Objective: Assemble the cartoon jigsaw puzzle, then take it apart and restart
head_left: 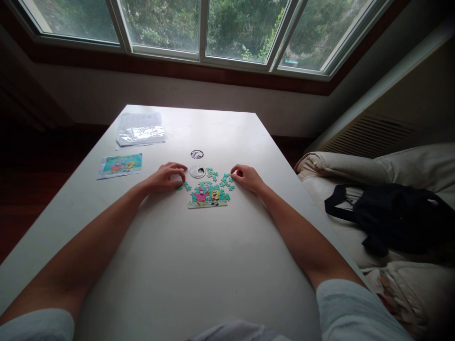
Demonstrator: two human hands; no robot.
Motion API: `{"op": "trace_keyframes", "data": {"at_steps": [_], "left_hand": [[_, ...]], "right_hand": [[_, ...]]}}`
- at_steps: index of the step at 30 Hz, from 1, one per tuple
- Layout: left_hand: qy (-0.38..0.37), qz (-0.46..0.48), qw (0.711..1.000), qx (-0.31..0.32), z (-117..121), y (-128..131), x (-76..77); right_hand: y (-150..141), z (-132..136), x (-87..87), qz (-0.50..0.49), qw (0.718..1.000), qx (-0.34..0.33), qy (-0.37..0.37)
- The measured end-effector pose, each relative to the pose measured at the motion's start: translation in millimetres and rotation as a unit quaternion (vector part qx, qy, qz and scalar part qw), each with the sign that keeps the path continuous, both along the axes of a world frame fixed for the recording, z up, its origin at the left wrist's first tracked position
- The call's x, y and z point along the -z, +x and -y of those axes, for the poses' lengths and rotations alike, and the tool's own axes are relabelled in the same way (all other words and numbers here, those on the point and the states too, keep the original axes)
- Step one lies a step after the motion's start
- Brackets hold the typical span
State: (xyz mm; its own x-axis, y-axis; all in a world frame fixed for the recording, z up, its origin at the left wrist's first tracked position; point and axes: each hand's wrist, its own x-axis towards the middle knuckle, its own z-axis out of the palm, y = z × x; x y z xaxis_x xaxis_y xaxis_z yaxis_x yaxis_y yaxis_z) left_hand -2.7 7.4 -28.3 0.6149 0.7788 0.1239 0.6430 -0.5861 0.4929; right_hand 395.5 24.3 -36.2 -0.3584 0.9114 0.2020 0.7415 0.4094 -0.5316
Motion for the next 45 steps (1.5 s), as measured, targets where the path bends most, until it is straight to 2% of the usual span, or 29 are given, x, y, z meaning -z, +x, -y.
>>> {"op": "trace_keyframes", "data": {"at_steps": [9,16,23,29,33,40,45], "left_hand": [[0.002,0.01,1.0,-0.005,3,4,-0.4],[-0.008,-0.002,0.998,0.059,3,8,-2.2],[0.0,0.033,0.999,0.037,8,11,-4.1],[-0.013,0.053,0.998,0.01,4,9,1.8],[-0.008,0.053,0.998,0.018,3,7,2.8],[-0.02,0.028,0.999,0.033,6,8,-4.6],[-0.009,0.022,0.999,0.043,4,8,-2.9]], "right_hand": [[0,-1,1.7,0.002,1.0,0.0,0.002],[0,-2,2.5,0.002,1.0,0.0,-0.001],[0,-2,1.9,0.0,1.0,-0.002,0.001],[0,-3,3.5,0.0,1.0,0.0,0.002],[0,-2,3.1,-0.004,1.0,0.001,0.001],[1,-3,4.8,-0.003,1.0,-0.001,0.002],[1,-3,4.8,-0.004,1.0,-0.001,0.003]]}}
